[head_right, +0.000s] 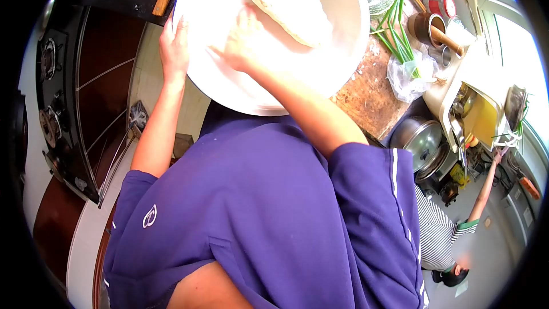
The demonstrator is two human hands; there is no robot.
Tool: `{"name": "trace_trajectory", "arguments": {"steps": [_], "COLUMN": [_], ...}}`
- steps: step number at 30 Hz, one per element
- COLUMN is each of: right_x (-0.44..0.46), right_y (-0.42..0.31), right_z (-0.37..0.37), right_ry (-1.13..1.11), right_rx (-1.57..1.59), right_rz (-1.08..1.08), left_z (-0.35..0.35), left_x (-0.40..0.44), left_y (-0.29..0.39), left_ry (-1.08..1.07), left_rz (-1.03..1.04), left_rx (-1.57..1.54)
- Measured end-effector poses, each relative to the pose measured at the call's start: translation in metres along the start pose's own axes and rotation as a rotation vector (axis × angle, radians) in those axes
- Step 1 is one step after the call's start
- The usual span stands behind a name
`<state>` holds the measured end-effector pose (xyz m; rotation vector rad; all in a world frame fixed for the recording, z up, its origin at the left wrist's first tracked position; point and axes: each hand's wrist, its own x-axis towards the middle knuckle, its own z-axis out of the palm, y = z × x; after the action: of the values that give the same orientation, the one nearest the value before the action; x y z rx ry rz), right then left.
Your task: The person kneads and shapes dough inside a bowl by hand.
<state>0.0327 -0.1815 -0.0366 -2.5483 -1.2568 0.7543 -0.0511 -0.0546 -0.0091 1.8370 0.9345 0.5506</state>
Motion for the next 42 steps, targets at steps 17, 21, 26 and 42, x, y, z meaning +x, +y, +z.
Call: {"name": "trace_trajectory", "arguments": {"steps": [17,21,26,42], "right_x": [-0.057,-0.083,-0.062,-0.026], "right_y": [0.044,0.015,0.072,0.096], "right_z": [-0.061,-0.066,-0.036,-0.05], "right_ry": [0.399,0.413,0.165,-0.172], "right_rx": [-0.017,0.134,0.086,-0.128], "right_rz": [0.047,-0.005,0.251,-0.09], "left_z": [0.001,0.002,0.002,-0.001], "left_x": [-0.001,0.002,0.002,0.0], "left_y": [-0.004,-0.011,-0.009,0.0], "left_ry": [-0.01,-0.027,-0.029,-0.036], "left_rz": [-0.017,0.003,0.003,-0.062], "left_rx": [-0.049,-0.061,-0.06,-0.089]}}
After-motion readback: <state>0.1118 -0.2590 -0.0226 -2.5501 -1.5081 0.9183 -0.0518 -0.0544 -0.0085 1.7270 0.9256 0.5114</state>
